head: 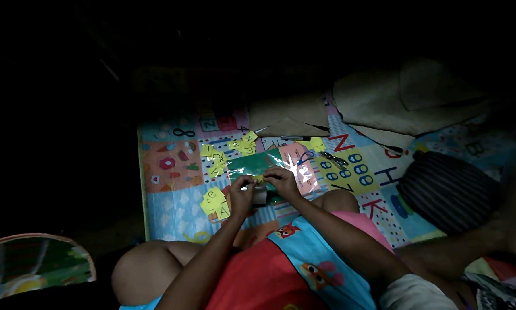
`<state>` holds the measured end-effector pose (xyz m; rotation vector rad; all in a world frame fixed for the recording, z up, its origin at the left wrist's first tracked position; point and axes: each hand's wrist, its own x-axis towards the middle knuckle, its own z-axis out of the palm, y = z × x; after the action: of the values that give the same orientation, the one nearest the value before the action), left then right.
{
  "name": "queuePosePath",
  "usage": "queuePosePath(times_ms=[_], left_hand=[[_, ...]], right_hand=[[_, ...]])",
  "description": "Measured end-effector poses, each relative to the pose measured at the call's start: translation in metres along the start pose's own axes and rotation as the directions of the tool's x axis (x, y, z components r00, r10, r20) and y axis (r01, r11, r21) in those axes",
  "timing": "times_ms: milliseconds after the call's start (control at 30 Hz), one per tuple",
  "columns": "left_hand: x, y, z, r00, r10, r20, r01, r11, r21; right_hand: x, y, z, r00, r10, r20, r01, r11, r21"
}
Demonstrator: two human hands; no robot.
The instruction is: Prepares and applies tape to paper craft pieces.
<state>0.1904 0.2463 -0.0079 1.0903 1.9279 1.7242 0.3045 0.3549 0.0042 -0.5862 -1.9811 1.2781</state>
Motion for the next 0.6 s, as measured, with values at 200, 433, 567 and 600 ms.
queuePosePath(times_ms=[200, 433, 567, 600], left_hand=[[0.0014, -0.0012, -0.0019, 0.996, 0.087, 0.018, -0.088, 0.995, 0.052], [0.0028, 0.0013, -0.0028, 0.994, 0.105, 0.037, -0.107, 0.993, 0.051], [0.0034, 0.0046, -0.0034, 0.992, 0.117, 0.048, -0.121, 0.989, 0.082], [0.0035, 0.0051, -0.0041, 0.992, 0.116, 0.054, -0.121, 0.989, 0.088]], right_hand=[[0.0009, -0.0005, -0.0007, 0.999, -0.032, 0.025, 0.033, 0.999, -0.029], [0.0012, -0.0004, -0.0023, 0.998, -0.054, 0.034, 0.057, 0.996, -0.067], [0.0015, 0.0015, -0.0019, 0.995, -0.103, 0.016, 0.104, 0.991, -0.080], [0.0017, 0.0013, -0.0019, 0.994, -0.110, 0.012, 0.110, 0.989, -0.094]])
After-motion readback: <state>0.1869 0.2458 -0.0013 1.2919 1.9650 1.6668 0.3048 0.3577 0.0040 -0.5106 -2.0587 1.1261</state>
